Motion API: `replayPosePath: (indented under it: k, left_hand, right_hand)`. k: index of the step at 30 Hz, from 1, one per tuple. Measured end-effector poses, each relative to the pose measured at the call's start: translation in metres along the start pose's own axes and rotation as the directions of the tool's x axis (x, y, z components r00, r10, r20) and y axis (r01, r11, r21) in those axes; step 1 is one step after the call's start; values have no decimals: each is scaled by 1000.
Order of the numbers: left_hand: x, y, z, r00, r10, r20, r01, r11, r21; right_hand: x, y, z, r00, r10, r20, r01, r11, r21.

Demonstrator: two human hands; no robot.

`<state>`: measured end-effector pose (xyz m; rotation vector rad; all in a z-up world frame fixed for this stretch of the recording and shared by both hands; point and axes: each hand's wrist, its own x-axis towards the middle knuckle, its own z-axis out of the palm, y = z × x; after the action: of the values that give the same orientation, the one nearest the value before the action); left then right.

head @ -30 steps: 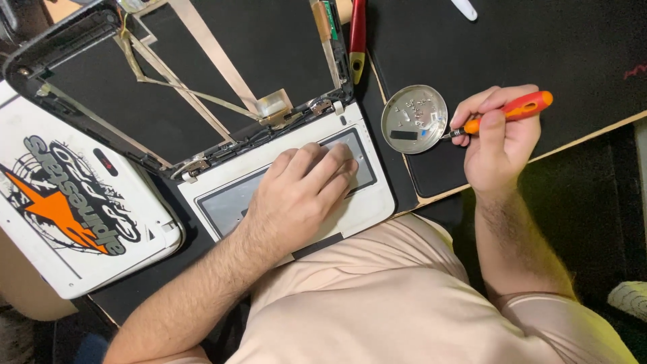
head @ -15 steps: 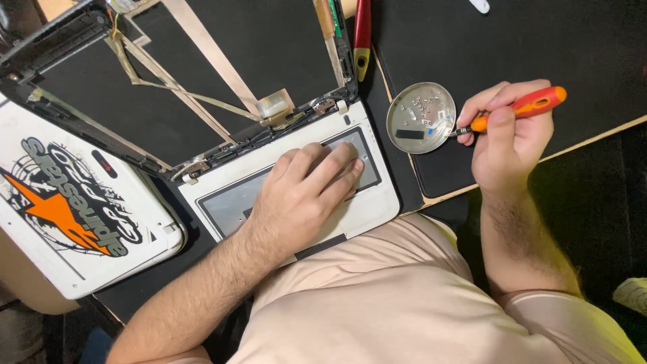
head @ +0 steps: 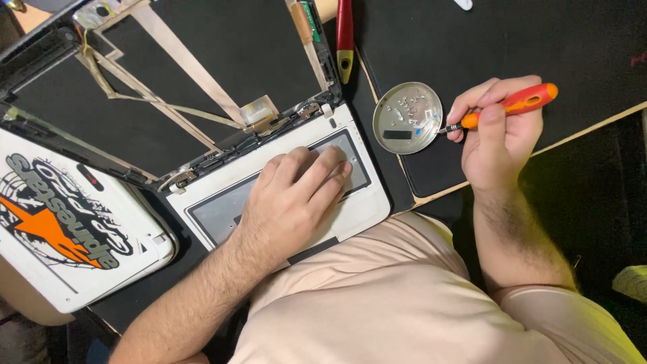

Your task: Replacing and installing a new screen into a laptop, including connecting ribbon cables and securing with screws.

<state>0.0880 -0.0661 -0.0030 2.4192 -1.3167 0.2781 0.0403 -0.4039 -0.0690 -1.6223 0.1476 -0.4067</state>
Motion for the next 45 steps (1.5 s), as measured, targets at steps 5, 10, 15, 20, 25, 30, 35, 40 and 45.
replayPosePath:
  k: [5, 10, 15, 20, 25, 30, 35, 40, 45]
  left_hand:
    - [-1, 4, 0, 994, -23, 103, 16, 997, 72]
    - [0, 5, 1, 991, -22, 129, 10, 996, 92]
    - [0, 6, 1, 991, -24, 135, 12, 996, 87]
    - [0, 6, 2, 991, -32, 133, 21, 997, 80]
    - [2, 8, 1, 993, -35, 112, 27, 997, 72]
    - [0, 8, 2, 993, -37, 113, 28, 997, 78]
    - [-1, 7, 3, 990, -39, 138, 30, 997, 67]
    - [-1, 8, 4, 991, -48, 126, 40, 997, 67]
    - [0, 8, 4, 989, -48, 141, 37, 996, 79]
  right_hand:
    - [0, -1, 1, 999, -45, -14, 45, 998, 33]
    - [-1, -7, 3, 998, -63, 2, 63, 998, -18]
    - [0, -11, 7, 995, -83, -49, 80, 994, -72]
    - [4, -10, 10, 988, -133, -75, 122, 983, -140]
    - [4, -11, 9, 987, -156, -32, 149, 976, -162]
    - [2, -11, 12, 989, -143, -33, 135, 975, -176]
    - [-1, -14, 14, 992, -126, -2, 123, 973, -197]
    - [-1, -13, 15, 993, -114, -5, 111, 975, -194]
    - [-1, -12, 14, 996, -91, -13, 86, 977, -193]
